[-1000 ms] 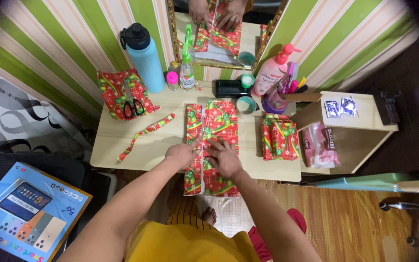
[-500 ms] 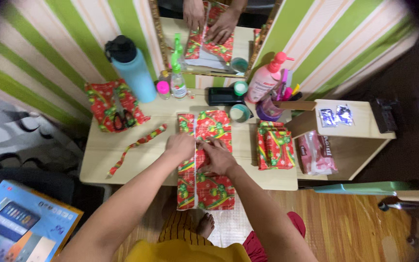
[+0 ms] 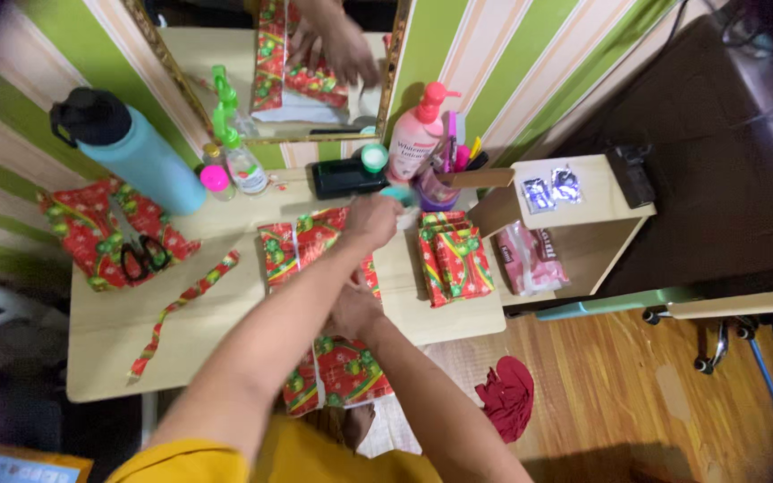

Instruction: The person wraps a rectangular box with red Christmas-themed wrapping paper on a vanity table. They fold the paper around the box, smooth the edges, and then spend a long time trying to find and pull the end of a roll of clear tape to secure the package.

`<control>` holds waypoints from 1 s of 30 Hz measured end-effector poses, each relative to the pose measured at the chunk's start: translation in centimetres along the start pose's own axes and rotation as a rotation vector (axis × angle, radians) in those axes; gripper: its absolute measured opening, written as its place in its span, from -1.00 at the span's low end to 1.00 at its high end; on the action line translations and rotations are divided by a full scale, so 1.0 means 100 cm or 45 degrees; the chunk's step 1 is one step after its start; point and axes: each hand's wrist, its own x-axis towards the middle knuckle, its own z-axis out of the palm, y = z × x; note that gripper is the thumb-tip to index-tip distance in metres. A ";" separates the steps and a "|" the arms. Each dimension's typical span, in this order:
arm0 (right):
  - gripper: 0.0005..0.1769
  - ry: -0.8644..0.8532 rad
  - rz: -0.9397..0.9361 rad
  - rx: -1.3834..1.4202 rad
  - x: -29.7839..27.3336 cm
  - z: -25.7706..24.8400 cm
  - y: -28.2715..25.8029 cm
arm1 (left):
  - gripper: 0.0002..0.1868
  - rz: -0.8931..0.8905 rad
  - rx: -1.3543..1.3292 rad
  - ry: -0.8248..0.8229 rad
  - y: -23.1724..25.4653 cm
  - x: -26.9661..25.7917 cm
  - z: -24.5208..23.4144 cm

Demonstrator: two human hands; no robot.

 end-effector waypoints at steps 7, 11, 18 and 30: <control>0.06 -0.140 0.050 -0.078 -0.017 -0.032 -0.019 | -0.73 -0.219 -0.495 0.354 -0.008 -0.162 -0.126; -0.07 -0.037 -0.099 -0.396 -0.018 -0.021 -0.031 | -0.79 -0.373 -0.601 0.612 -0.014 -0.268 -0.138; -0.01 0.093 0.011 -0.023 -0.029 -0.003 -0.037 | -0.78 -0.447 -0.659 0.718 -0.001 -0.347 -0.142; -0.40 0.340 0.309 2.420 -0.103 -0.068 -0.063 | -0.69 0.198 -0.048 0.533 0.052 -0.309 -0.187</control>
